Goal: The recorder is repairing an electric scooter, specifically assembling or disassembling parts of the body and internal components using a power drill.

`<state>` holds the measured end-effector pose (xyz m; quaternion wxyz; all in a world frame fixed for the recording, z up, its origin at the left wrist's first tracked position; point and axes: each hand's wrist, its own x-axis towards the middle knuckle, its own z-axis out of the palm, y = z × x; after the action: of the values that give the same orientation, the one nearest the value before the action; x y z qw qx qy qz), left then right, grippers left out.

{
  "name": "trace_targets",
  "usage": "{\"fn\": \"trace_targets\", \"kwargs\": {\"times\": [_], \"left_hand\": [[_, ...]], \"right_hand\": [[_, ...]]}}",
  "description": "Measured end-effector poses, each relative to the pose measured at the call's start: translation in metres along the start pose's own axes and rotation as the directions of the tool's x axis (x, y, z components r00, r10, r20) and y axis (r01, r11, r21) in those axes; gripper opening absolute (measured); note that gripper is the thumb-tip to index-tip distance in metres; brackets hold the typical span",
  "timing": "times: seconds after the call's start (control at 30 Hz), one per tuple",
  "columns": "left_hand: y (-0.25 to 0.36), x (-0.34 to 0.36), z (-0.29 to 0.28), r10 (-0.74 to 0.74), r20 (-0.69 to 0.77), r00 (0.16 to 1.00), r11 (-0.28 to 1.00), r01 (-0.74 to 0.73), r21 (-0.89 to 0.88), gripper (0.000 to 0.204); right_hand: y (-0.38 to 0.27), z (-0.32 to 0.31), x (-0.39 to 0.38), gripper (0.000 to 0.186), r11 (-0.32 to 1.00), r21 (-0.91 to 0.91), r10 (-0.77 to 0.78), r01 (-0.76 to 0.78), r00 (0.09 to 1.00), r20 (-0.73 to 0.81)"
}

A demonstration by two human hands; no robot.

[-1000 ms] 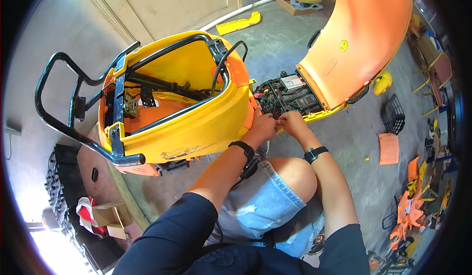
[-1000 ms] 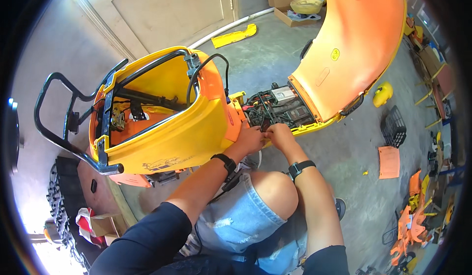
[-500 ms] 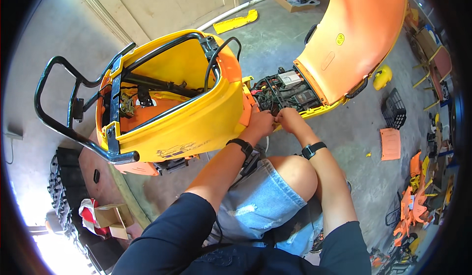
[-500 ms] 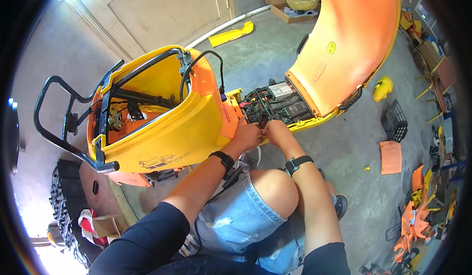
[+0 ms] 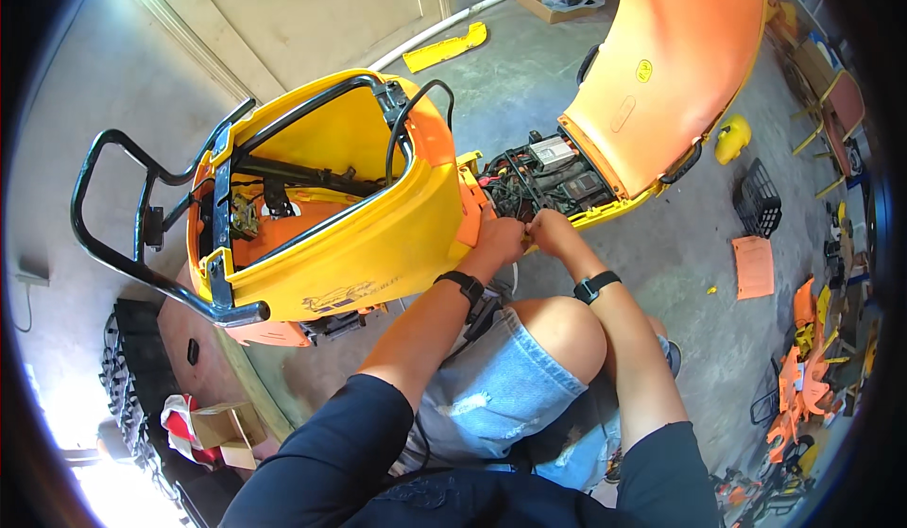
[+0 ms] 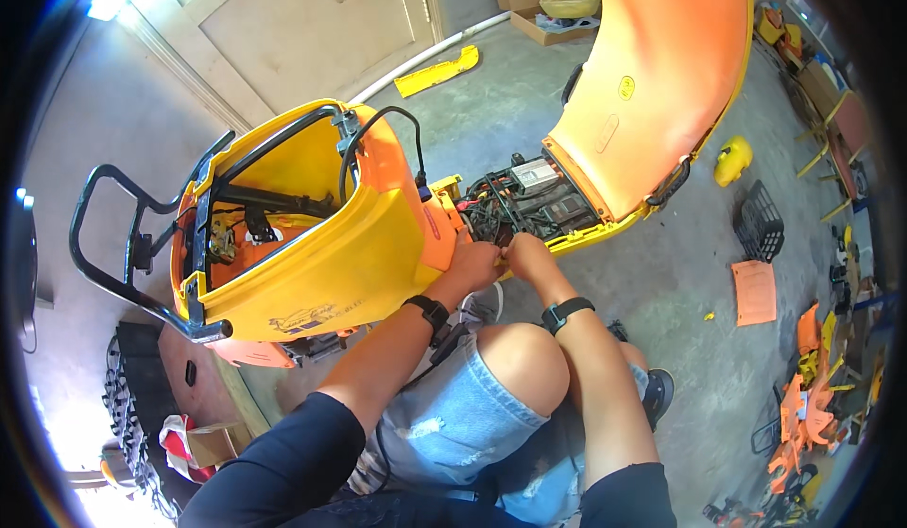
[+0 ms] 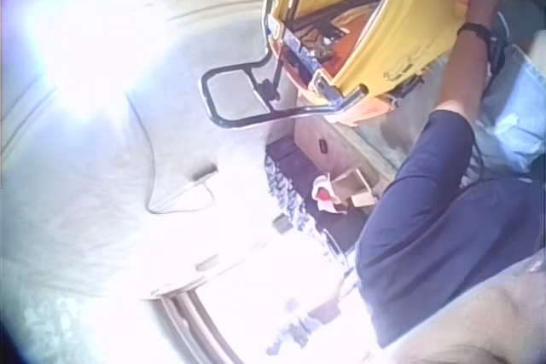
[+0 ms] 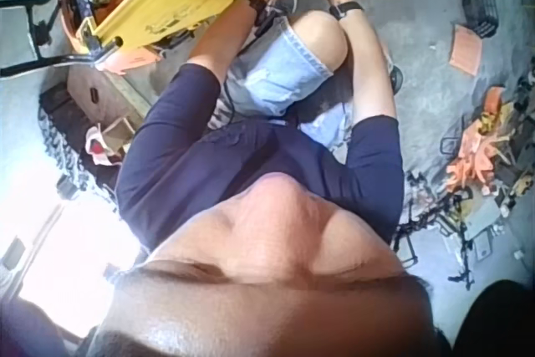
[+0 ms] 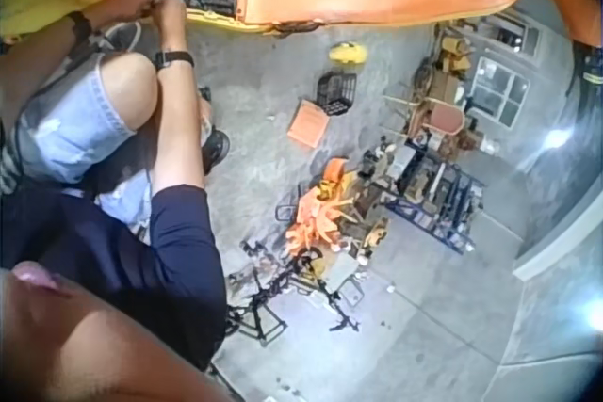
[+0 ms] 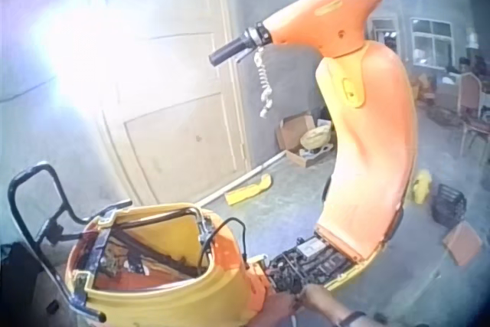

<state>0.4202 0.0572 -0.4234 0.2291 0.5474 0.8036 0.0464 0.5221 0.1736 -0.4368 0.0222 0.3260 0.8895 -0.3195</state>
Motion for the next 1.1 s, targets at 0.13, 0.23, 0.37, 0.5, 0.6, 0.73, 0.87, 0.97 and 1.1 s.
{"fn": "trace_targets", "kwargs": {"times": [0.13, 0.23, 0.37, 0.5, 0.6, 0.73, 0.87, 0.97, 1.1], "left_hand": [[0.0, -0.003, 0.0, 0.02, -0.059, 0.998, 0.997, -0.024, -0.072, 0.03], [-0.001, -0.002, 0.002, 0.001, -0.067, 0.998, 0.997, -0.006, -0.072, 0.029], [0.0, -0.003, 0.004, 0.009, -0.117, 0.993, 0.995, -0.021, -0.1, 0.028], [0.0, -0.005, 0.005, 0.006, -0.162, 0.987, 0.988, -0.031, -0.149, 0.027], [0.001, -0.005, 0.005, 0.027, -0.172, 0.985, 0.992, -0.047, -0.114, 0.026], [0.0, -0.003, 0.007, 0.013, -0.214, 0.977, 0.994, -0.036, -0.107, 0.024], [-0.001, -0.002, 0.009, 0.011, -0.21, 0.978, 0.995, -0.031, -0.092, 0.024], [-0.001, -0.002, 0.008, 0.012, -0.202, 0.979, 0.997, -0.028, -0.075, 0.024], [0.0, -0.001, 0.01, -0.007, -0.217, 0.976, 0.992, -0.021, -0.123, 0.027]], "right_hand": [[-0.005, -0.002, -0.007, 0.026, 0.997, 0.062, -0.043, 0.049, 0.995, -0.087], [-0.011, -0.007, -0.01, 0.024, 0.998, 0.058, -0.004, 0.006, 0.999, -0.039], [-0.015, -0.013, -0.007, 0.03, 0.996, 0.023, 0.085, -0.087, 0.994, 0.073], [-0.014, -0.014, -0.002, 0.03, 0.985, 0.017, 0.163, -0.17, 0.966, 0.201], [-0.014, -0.012, 0.0, 0.029, 0.993, -0.003, 0.115, -0.116, 0.976, 0.187], [-0.015, -0.009, -0.005, 0.023, 0.992, -0.119, 0.048, -0.033, 0.991, 0.123], [-0.02, -0.007, -0.013, 0.025, 0.984, -0.177, -0.011, 0.011, 1.0, 0.005], [-0.025, -0.009, -0.016, 0.025, 0.986, -0.163, 0.04, -0.036, 0.999, 0.021], [-0.03, -0.013, -0.018, 0.026, 0.983, -0.183, 0.031, -0.022, 0.998, 0.05]]}}
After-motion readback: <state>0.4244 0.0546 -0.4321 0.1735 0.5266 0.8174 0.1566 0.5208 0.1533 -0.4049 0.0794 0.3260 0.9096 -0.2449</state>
